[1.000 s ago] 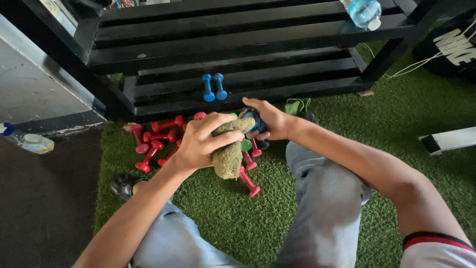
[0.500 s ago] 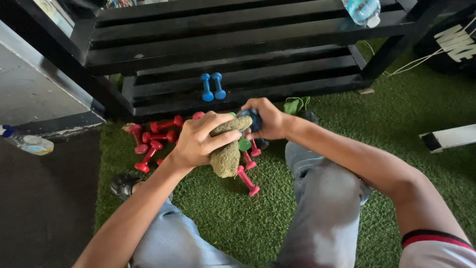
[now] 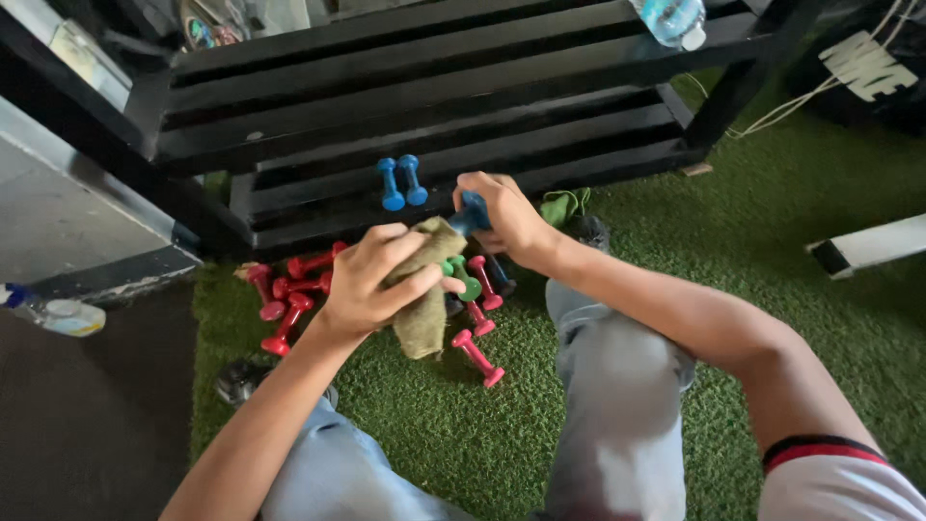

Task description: The person sits on the floor and wipes a blue dumbbell with a cloth. They then place the dumbbell on a black rack and pick up another one to continue cleaning.

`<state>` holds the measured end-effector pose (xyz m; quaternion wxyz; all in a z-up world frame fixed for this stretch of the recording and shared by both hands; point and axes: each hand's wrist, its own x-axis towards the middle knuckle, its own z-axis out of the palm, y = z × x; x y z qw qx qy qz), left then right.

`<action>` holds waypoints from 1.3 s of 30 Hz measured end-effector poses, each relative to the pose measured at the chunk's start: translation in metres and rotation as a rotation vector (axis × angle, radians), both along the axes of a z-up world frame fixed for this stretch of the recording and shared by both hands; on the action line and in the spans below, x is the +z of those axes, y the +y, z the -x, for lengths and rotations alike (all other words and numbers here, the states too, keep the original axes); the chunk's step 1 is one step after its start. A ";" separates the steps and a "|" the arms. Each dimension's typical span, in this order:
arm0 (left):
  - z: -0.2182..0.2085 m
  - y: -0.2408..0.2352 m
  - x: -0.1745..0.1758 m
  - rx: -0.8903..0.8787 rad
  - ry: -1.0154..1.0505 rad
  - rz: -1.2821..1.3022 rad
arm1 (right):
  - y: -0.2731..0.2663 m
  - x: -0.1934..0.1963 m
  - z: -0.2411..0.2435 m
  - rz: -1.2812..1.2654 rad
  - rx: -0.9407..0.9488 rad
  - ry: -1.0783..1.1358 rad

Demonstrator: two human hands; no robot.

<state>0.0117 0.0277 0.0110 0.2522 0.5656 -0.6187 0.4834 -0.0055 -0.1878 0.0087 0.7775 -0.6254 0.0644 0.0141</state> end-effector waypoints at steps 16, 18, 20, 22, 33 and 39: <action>-0.001 -0.024 -0.021 -0.203 2.220 0.699 | 0.008 0.013 0.028 0.877 0.073 -1.380; 0.014 -0.017 0.001 -0.108 2.228 0.704 | 0.007 0.005 0.026 0.693 0.165 -1.075; 0.015 -0.008 0.000 -0.024 2.061 0.625 | 0.004 -0.007 0.025 0.623 0.226 -0.855; 0.017 0.007 -0.009 0.068 1.893 0.550 | 0.009 -0.020 0.026 0.543 0.295 -0.636; 0.045 0.047 -0.057 0.534 2.300 0.570 | 0.046 -0.177 0.026 0.014 0.667 0.396; 0.027 0.085 -0.054 0.833 2.602 0.007 | 0.067 -0.265 0.041 -0.249 0.359 0.595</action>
